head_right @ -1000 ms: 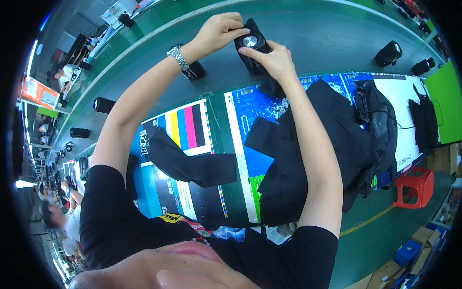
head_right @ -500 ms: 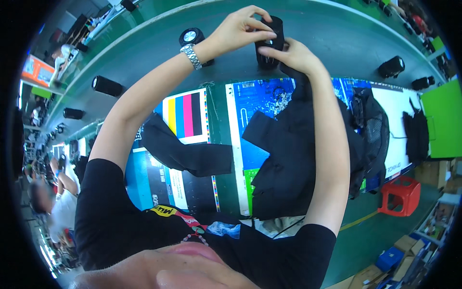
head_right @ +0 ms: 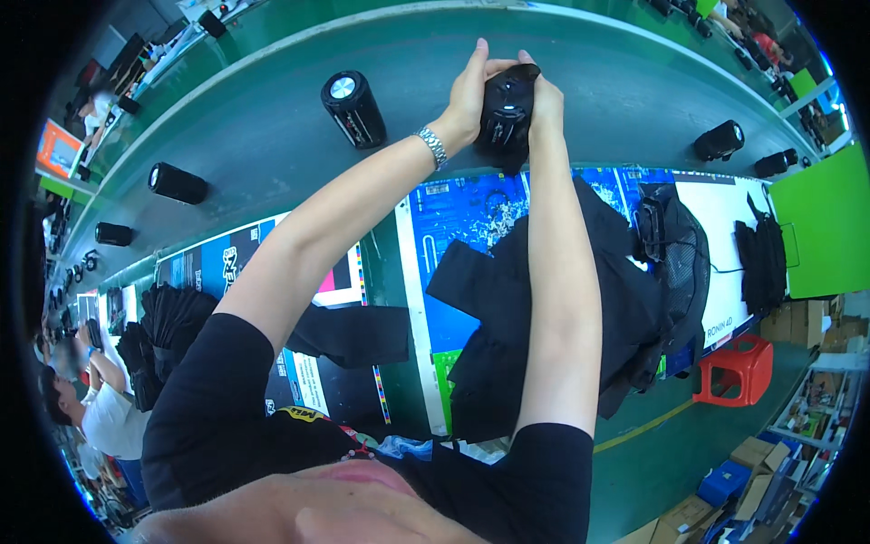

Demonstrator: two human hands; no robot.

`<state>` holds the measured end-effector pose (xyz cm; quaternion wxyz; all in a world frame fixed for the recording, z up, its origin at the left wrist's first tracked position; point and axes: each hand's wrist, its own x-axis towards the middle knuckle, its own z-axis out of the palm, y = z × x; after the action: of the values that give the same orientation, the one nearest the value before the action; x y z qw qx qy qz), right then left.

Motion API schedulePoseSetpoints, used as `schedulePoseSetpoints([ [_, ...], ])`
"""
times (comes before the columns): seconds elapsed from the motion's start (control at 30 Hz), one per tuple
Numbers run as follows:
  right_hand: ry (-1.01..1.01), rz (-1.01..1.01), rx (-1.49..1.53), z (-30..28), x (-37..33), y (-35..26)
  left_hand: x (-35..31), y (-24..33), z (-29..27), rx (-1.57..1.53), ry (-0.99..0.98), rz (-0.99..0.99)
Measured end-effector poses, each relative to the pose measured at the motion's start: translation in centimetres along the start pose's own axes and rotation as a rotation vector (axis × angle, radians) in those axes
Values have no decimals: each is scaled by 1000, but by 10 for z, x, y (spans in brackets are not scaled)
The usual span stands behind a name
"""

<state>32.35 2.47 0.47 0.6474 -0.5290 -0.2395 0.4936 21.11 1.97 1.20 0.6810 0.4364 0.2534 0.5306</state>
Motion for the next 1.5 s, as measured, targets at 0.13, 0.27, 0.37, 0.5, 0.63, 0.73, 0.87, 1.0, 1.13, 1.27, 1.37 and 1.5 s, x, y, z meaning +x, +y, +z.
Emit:
schedulePoseSetpoints([
  [0.13, 42, -514, 163, -3, -20, 13, -6, -21, -5, 193, 112, 229],
  [0.27, 248, -770, -362, -17, -4, 24, -2, -46, -12, 157, 237, 267],
  [0.37, 315, -815, -558, -30, -4, 32, -5, -63, -3, -103, 330, 156],
  [0.5, 359, -824, -667, -37, -6, 41, 16, -75, -22, 453, 333, 81],
  [0.63, 427, -568, -794, -19, -6, 38, 7, -50, -44, 234, 246, 15],
  [0.73, 646, -661, -577, -54, 1, 17, -39, -8, -42, 352, 177, -5],
  [0.87, 733, -317, 230, -47, -32, -73, -123, 79, -80, 446, -10, -63],
  [1.0, -251, -119, 580, -49, -80, -111, -180, 117, -102, 437, -35, -63],
  [1.13, -665, 342, 545, 43, -159, -46, -211, 126, -95, 479, 18, -6],
  [1.27, -748, 313, 410, 72, -208, 12, -227, 120, -103, 498, -101, -56],
  [1.37, -558, 308, 593, 81, -226, 18, -237, 114, -136, 602, -51, 29],
  [1.5, -206, 141, 613, 67, -228, 22, -258, 134, -141, 541, 173, 72],
])
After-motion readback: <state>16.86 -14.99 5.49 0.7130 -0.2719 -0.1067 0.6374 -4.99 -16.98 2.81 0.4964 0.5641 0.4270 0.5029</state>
